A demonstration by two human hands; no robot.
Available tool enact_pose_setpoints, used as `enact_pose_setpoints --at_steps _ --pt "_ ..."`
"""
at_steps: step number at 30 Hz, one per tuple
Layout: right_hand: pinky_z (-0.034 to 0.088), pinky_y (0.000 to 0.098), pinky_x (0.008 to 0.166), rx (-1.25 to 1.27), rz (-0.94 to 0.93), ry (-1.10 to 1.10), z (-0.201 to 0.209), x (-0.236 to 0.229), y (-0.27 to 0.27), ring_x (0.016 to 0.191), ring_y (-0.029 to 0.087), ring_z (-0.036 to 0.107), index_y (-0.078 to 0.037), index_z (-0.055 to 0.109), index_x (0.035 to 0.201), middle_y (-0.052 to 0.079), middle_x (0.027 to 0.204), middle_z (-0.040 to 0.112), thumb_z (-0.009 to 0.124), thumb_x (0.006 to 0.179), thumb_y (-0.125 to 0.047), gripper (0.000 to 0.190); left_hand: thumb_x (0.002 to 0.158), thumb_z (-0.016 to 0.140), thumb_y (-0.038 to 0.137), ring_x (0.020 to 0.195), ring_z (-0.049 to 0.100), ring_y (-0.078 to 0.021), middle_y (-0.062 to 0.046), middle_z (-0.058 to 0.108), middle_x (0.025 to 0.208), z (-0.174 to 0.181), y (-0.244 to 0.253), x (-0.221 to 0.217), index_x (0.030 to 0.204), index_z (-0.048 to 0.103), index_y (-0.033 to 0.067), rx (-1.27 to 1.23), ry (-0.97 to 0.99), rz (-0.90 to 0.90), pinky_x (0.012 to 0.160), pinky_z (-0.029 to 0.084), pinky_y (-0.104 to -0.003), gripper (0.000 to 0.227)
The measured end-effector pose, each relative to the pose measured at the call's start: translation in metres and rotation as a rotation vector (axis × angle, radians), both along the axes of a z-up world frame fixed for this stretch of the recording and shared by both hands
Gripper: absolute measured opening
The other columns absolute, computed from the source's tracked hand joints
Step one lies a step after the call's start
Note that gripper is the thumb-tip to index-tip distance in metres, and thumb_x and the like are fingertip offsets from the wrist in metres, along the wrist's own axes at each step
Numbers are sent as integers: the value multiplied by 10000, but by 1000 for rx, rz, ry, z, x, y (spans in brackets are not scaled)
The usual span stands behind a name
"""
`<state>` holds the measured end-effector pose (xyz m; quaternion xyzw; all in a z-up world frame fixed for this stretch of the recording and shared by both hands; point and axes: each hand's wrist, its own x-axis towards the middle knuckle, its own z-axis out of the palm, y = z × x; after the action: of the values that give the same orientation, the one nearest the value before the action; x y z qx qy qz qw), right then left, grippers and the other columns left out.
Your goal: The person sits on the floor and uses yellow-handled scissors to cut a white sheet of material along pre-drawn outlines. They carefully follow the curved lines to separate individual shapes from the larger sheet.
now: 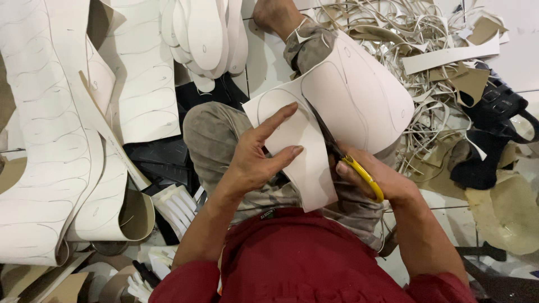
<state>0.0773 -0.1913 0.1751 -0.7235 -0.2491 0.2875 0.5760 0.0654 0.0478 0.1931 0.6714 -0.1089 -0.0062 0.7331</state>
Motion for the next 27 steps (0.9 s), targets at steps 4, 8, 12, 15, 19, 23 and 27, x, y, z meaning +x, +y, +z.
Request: enact_pose_setpoints --at_steps 4,8,12,15,19,23,27 --pt "438 297 577 3 -25 -16 1 1 6 598 142 465 -64 546 781 56 613 539 430 923 -210 234 768 737 44 1187 458 -170 -140 548 1282 -1 3 0 1294 517 72 2 -26 6 999 395 -371 571" --pt "395 270 502 -29 -121 10 -24 -8 1 500 124 414 -84 539 691 12 522 528 436 923 -209 282 771 735 47 1162 476 -183 -148 560 1261 -2 8 1 1282 525 60 13 -27 -5 967 416 -376 552" --pt "394 254 500 -41 -84 -28 -9 2 11 532 104 423 -87 531 702 11 529 510 465 922 -236 273 774 725 36 1130 477 -159 -141 574 1242 8 12 0 1276 528 59 13 -12 -1 948 428 -368 540" --pt "404 295 520 -30 -12 -61 20 13 32 558 146 439 -69 488 735 75 552 469 468 926 -244 259 748 731 61 1050 484 -110 -96 624 1150 15 14 -1 1257 553 93 50 30 -82 870 452 -307 540" --pt "430 365 572 -39 -99 -70 -4 11 47 562 225 450 -40 499 759 127 593 481 436 942 -255 289 753 727 60 1043 517 -132 -135 631 1139 7 22 -2 1196 587 72 34 33 -47 877 464 -352 465" --pt "407 280 541 51 -249 -3 -24 -6 55 526 142 452 -92 504 680 21 544 492 422 942 -219 303 726 736 37 952 581 -152 -135 655 1037 2 37 -5 1111 611 30 -110 136 48 838 497 -345 405" --pt "402 253 494 178 -243 38 -30 -18 56 441 129 449 -117 500 621 11 483 492 338 954 -233 388 715 736 11 862 641 -171 -167 673 951 -11 40 -9 1082 605 -29 -341 237 169 746 542 -321 392"
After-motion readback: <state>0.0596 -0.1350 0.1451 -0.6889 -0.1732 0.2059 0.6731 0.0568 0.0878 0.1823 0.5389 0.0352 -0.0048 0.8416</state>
